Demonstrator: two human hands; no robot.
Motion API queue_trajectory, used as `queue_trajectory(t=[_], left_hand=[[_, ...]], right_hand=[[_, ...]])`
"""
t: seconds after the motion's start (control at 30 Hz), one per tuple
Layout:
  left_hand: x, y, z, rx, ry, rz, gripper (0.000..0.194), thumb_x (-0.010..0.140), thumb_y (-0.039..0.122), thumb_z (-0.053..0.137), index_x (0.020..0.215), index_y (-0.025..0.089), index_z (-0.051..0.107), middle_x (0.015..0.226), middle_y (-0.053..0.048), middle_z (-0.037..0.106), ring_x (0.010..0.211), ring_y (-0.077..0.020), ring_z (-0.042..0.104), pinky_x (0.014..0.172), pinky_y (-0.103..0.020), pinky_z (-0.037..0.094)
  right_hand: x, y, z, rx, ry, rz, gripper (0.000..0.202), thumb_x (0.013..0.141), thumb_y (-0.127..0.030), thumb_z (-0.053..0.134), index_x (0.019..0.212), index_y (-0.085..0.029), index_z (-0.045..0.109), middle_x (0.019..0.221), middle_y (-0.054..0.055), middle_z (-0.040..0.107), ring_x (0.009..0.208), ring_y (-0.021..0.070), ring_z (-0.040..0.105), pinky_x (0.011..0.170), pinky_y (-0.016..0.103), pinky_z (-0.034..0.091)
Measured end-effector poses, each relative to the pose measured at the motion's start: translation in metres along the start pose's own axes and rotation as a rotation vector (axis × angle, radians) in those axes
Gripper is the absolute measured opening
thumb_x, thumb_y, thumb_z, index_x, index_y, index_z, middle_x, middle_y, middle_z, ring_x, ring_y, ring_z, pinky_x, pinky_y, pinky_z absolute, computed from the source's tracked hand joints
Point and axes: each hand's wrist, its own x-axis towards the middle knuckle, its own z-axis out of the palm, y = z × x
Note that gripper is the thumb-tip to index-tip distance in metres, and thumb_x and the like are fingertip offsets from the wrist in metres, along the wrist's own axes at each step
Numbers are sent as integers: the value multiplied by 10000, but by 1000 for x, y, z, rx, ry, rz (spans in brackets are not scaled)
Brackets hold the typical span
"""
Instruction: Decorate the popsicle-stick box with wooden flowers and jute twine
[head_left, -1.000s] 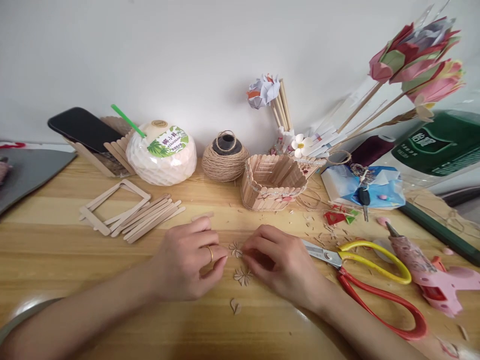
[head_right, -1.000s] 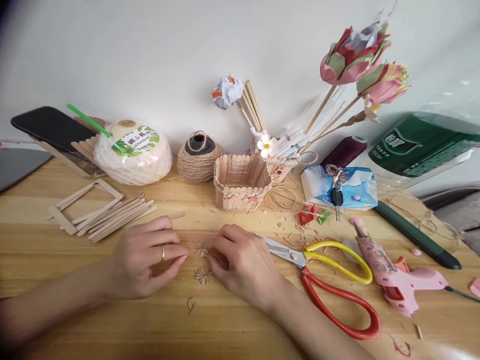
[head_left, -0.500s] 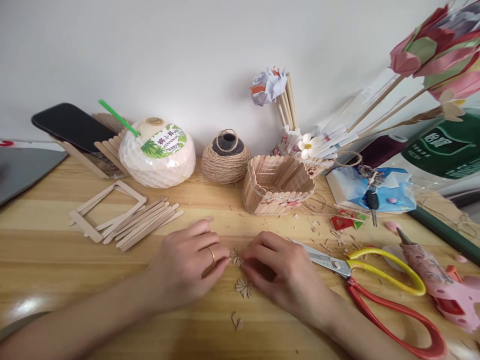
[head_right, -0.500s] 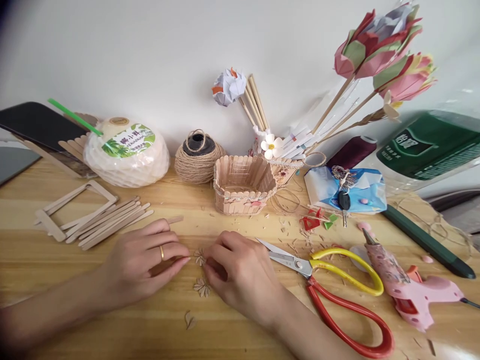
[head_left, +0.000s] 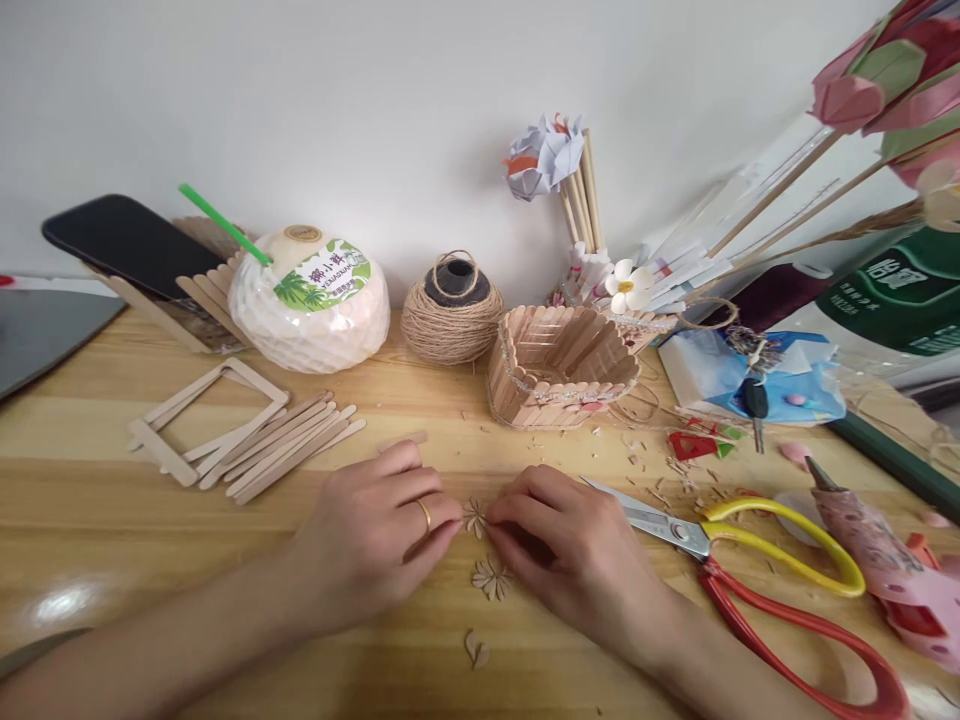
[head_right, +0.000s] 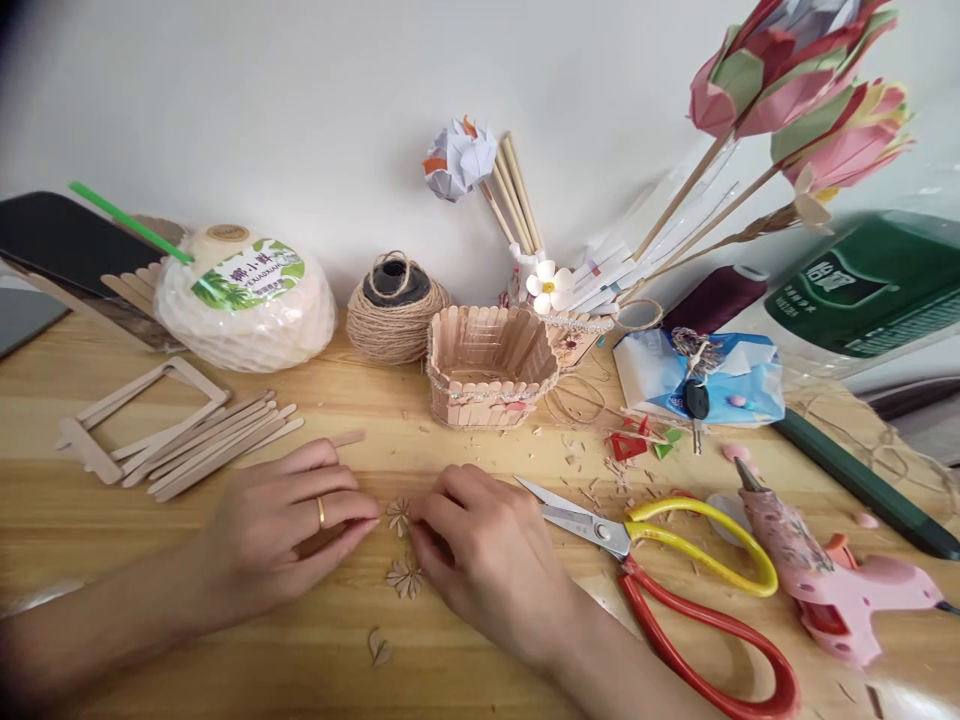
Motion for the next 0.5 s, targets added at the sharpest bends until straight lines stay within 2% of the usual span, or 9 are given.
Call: queue_trajectory(t=[0.17,0.5], left_hand=[[-1,-1,2,-15,-26,6,128,831,129,530,778,181,635,661,8,610,669,-144,448,831,-347,441],[0,-1,4,-29,-39,12,145,849,155,519,785,184,645,656,5,609,668,-143,445,773,-329,434]], right_hand=[[0,0,1,12,10,3,149,845,-153,506,787,-178,641,727,27,597,665,129,559,582,223,432],[0,2,2,62,21,16,164,856,-159,496,833,-173,658,730,39,598,676,139,566,601,235,456]])
